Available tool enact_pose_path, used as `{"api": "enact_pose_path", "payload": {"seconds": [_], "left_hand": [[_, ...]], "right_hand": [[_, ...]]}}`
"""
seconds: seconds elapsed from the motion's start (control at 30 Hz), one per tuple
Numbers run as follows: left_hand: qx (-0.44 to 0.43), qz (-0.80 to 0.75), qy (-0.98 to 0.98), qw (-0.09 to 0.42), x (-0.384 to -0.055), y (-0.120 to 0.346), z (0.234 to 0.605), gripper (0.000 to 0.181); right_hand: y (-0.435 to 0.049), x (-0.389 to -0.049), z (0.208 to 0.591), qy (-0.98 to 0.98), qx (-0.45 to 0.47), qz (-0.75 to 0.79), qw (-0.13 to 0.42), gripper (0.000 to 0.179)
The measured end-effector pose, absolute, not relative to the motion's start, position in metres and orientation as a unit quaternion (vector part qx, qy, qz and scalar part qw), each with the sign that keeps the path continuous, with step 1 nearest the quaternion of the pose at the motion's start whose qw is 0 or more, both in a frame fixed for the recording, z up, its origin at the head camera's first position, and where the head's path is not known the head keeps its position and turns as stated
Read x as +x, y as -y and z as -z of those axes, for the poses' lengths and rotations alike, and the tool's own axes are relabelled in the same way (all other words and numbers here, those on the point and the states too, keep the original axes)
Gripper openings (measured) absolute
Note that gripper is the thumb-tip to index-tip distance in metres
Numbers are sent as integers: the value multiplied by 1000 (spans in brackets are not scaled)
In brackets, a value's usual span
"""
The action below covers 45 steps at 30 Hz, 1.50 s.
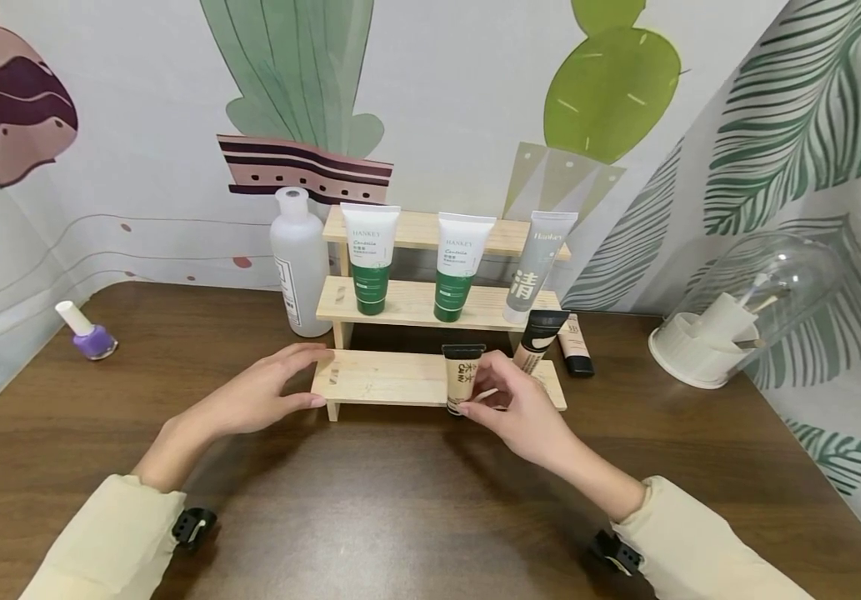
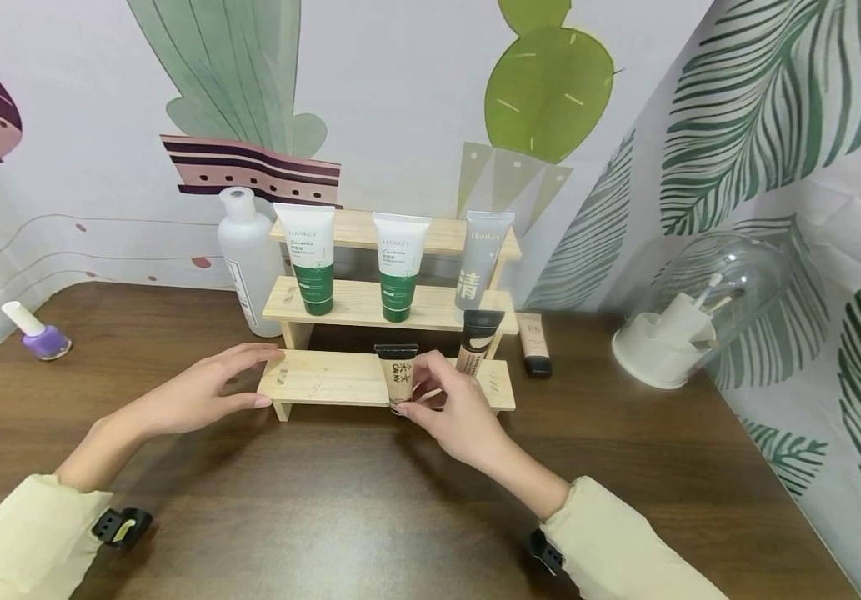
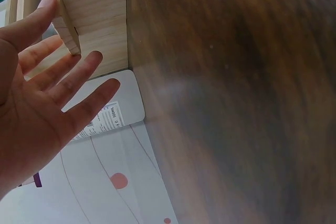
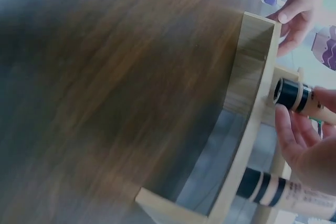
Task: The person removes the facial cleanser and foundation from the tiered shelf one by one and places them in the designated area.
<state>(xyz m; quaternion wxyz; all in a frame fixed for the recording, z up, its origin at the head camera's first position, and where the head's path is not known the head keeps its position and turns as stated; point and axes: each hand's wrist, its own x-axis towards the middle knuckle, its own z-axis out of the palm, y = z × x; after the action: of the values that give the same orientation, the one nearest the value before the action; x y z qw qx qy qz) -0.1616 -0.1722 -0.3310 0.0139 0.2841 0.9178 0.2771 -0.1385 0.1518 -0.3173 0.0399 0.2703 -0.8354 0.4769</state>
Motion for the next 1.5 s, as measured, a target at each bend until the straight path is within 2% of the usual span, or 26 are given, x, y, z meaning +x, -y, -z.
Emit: {"api": "enact_pose_path", "payload": {"seconds": [0.6,0.8,0.93,1.23,1.5], "left_hand": [[285,-276,-918,13,-162,173,332,57],[288,-276,-917,12,-162,172,331,56],[288,-275,-917,10,-162,172,331,56],[288,-276,-917,8,-161,173,330,55],[289,-276,-917,9,-161,173,330,55]], "right_hand": [[-239,-128,303,795,373,-478,-18,39],[-273,-129,302,790,376,-482,-31,42],[-293,-135,301,784,354,-508,-42,39],[-330,-159,304,812,214,-539,-71,33],[-346,-187,322,830,126,-537,-80,29]]}}
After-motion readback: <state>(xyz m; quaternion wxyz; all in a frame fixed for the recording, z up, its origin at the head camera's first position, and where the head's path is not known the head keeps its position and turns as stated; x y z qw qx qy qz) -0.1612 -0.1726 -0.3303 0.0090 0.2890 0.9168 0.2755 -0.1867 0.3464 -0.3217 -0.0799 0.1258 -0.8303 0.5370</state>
